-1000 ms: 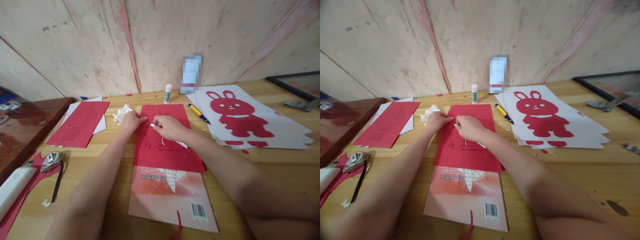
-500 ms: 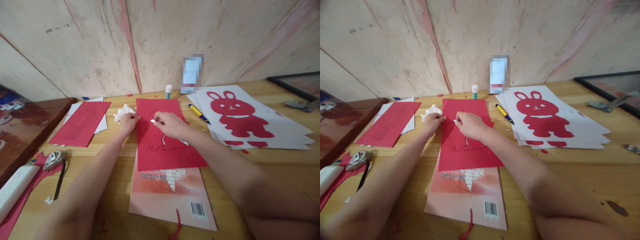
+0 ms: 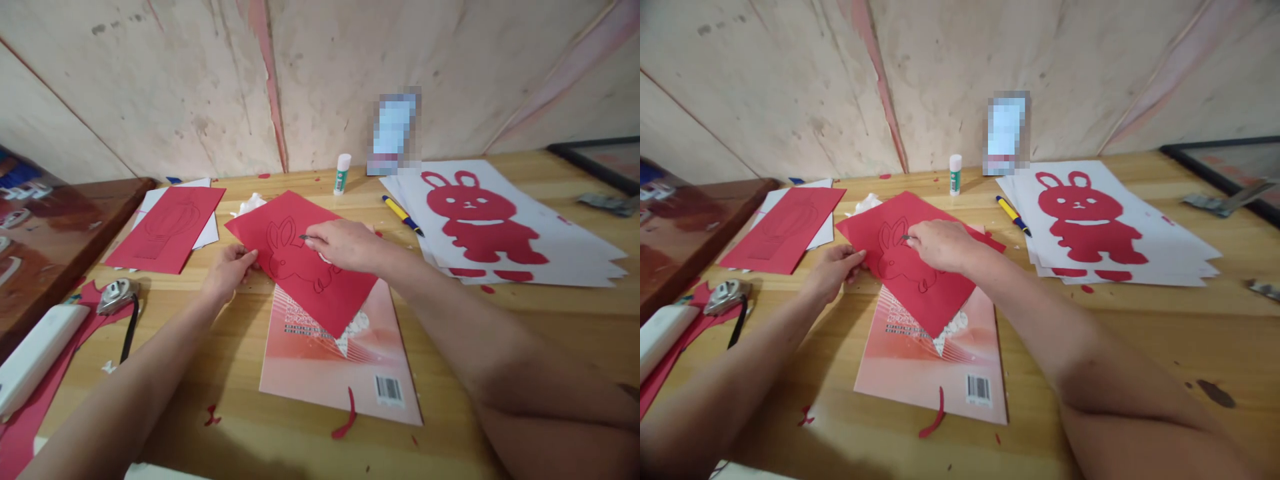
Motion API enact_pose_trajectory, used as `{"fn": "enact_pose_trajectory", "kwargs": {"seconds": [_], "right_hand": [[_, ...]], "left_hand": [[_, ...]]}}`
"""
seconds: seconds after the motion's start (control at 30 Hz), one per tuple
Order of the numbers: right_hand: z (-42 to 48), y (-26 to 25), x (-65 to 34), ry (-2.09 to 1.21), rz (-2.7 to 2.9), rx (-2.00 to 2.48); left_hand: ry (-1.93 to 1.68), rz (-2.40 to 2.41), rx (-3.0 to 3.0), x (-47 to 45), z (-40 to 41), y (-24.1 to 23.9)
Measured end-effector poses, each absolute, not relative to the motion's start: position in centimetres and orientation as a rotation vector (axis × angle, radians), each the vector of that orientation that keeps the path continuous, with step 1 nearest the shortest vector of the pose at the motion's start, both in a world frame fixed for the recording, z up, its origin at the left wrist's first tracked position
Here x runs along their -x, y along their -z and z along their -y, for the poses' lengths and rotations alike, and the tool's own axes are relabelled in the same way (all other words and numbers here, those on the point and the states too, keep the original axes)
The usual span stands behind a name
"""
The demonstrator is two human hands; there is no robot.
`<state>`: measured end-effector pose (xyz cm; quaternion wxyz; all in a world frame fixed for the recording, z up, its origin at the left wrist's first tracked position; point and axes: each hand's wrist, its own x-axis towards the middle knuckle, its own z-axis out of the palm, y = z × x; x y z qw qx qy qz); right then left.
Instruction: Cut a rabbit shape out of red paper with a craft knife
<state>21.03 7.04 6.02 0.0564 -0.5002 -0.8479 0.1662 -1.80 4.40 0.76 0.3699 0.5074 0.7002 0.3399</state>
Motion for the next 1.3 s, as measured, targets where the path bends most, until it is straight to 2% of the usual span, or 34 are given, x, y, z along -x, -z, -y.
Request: {"fn": "enact_pose_trajectory", "kwargs": {"seconds": [0.27, 0.37, 0.5, 0.73, 0.97, 1.3], "right_hand": [[-6.6, -4.9, -20.3, -0.578, 2.636, 1.338], [-6.6, -5.1, -19.5, -0.524, 2.636, 1.473], [-6.1, -5.5, -18.9, -0.472, 2.673, 1.606], [-3.1, -3.9, -20.9, -0.596, 2.573, 1.593], [-1.2, -3.8, -21.5, -0.761, 2.466, 1.775], [-1.0, -2.1, -22.0, -0.838, 2.390, 1.683]], "left_hand": [[-0.670, -1.966, -1.746, 2.6, -0.7, -1.2], [-0.553, -1.496, -2.484, 0.8, 1.0, -1.0], [-0.564, -0.994, -2.851, -1.5, 2.0, 0.1], [-0.653, -0.873, -2.915, -1.3, 1.9, 1.9], [-0.631, -0.842, -2.940, -1.3, 2.0, 2.1], [-0.577, -0.846, -2.923, -1.2, 2.1, 2.0]]}}
